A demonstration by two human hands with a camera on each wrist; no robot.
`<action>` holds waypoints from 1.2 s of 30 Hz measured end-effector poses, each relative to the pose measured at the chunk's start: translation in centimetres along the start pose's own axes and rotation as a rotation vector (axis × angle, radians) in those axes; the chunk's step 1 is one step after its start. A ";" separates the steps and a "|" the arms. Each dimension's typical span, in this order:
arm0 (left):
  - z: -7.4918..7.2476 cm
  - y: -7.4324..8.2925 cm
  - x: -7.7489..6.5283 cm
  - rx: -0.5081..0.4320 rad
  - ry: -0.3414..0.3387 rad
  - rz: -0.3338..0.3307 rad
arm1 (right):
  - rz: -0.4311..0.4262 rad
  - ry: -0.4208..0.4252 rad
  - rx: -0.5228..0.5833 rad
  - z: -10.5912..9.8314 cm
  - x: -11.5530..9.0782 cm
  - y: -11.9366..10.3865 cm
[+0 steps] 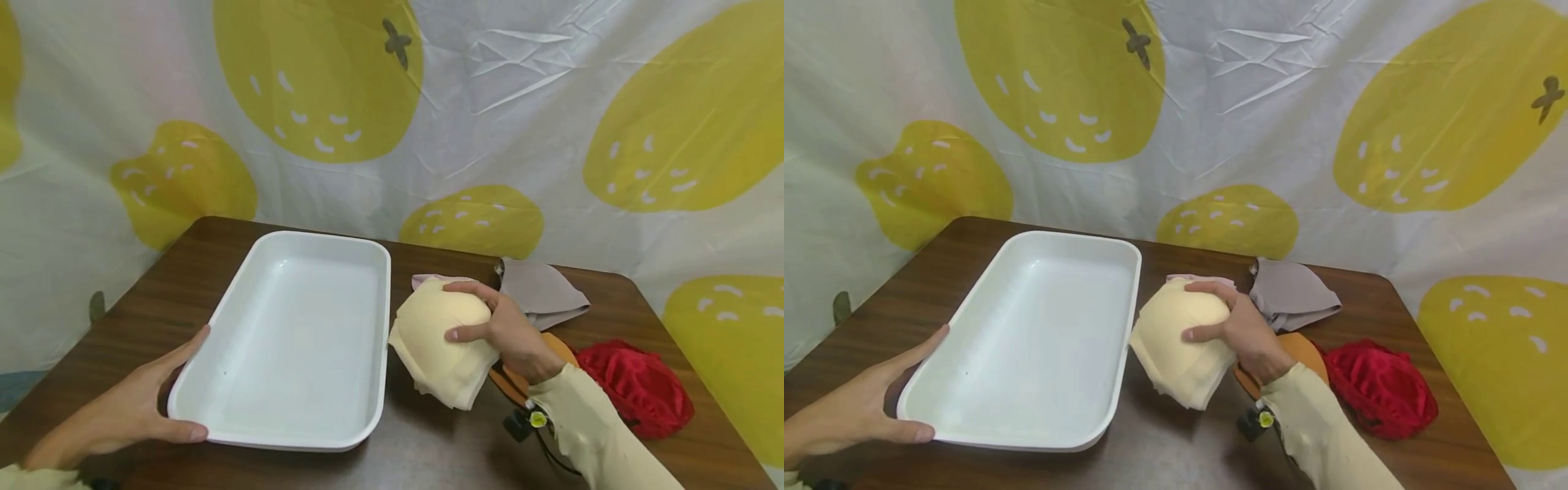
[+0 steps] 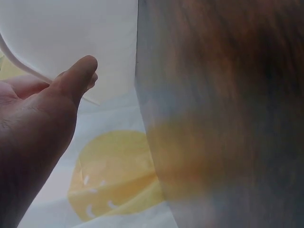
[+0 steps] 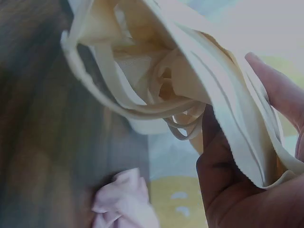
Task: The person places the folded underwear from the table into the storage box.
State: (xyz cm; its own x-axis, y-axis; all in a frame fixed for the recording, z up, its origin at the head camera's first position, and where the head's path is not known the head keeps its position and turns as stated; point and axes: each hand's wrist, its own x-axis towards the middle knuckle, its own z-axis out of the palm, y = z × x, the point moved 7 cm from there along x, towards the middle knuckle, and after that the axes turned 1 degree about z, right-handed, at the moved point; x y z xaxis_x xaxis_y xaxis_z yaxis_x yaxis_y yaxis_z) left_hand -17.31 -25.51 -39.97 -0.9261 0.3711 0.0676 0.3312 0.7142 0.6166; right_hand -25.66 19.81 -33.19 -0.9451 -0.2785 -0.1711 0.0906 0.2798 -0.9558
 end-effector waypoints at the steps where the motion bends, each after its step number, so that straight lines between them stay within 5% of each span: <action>1: 0.0 0.0 0.0 0.002 -0.001 0.000 | 0.003 -0.003 0.000 0.1 0.2 -0.4; 18: 0.0 0.2 -0.2 0.024 0.025 0.037 | -0.018 -0.026 0.090 4.2 5.4 -5.7; 36: -0.3 0.5 0.1 0.035 0.027 0.041 | 0.019 -0.025 0.176 10.8 11.2 -7.4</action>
State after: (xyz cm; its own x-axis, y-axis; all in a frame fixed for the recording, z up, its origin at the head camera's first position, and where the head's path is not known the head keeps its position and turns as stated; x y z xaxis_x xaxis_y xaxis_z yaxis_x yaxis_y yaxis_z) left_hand -17.26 -25.32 -39.41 -0.9160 0.3849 0.1135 0.3747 0.7189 0.5855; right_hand -33.48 4.69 -30.57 -0.9347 -0.2984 -0.1932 0.1639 0.1205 -0.9791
